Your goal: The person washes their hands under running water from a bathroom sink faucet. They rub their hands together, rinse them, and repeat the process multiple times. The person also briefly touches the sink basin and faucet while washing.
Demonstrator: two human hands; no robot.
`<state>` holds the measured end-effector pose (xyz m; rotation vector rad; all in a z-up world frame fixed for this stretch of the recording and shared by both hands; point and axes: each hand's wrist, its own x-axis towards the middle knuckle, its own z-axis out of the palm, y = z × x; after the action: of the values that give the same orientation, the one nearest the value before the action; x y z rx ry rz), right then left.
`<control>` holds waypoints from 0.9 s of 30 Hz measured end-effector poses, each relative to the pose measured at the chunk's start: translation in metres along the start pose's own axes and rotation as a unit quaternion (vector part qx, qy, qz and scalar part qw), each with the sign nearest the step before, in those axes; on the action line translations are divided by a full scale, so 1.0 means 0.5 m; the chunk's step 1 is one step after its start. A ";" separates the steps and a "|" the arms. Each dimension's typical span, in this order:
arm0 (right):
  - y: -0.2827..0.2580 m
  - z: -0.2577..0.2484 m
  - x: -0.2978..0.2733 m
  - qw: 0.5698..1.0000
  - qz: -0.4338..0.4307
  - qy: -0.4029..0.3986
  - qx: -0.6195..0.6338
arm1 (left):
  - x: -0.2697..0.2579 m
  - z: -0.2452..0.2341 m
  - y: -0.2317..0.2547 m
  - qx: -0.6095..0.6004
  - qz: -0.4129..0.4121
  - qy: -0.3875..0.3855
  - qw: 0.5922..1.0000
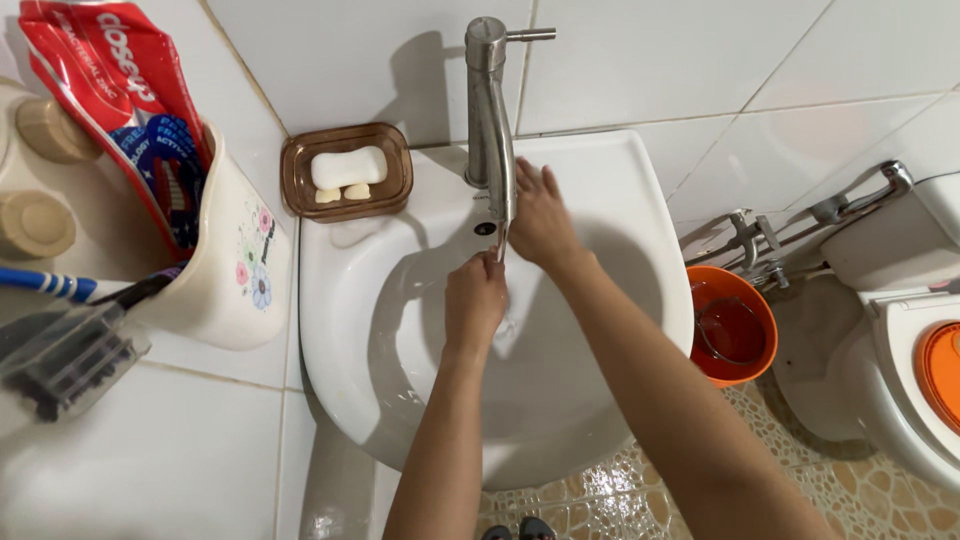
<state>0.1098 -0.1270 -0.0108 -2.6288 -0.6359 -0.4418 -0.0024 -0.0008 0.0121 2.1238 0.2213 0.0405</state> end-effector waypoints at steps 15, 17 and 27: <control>0.073 -0.105 -0.059 0.949 0.274 -0.041 -0.148 | 0.001 -0.004 0.000 -0.006 -0.049 -0.009 0.999; 0.059 -0.116 -0.103 0.941 0.310 -0.030 -0.133 | 0.003 0.001 -0.003 0.004 -0.015 0.011 1.000; -0.099 -0.187 -0.385 0.898 0.326 -0.138 -0.260 | 0.003 -0.005 0.006 -0.103 -0.046 -0.022 0.993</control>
<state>-0.0968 -0.1988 0.0110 -3.2113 0.3743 -0.0202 -0.0006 0.0000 0.0161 1.9058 0.2777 -0.0362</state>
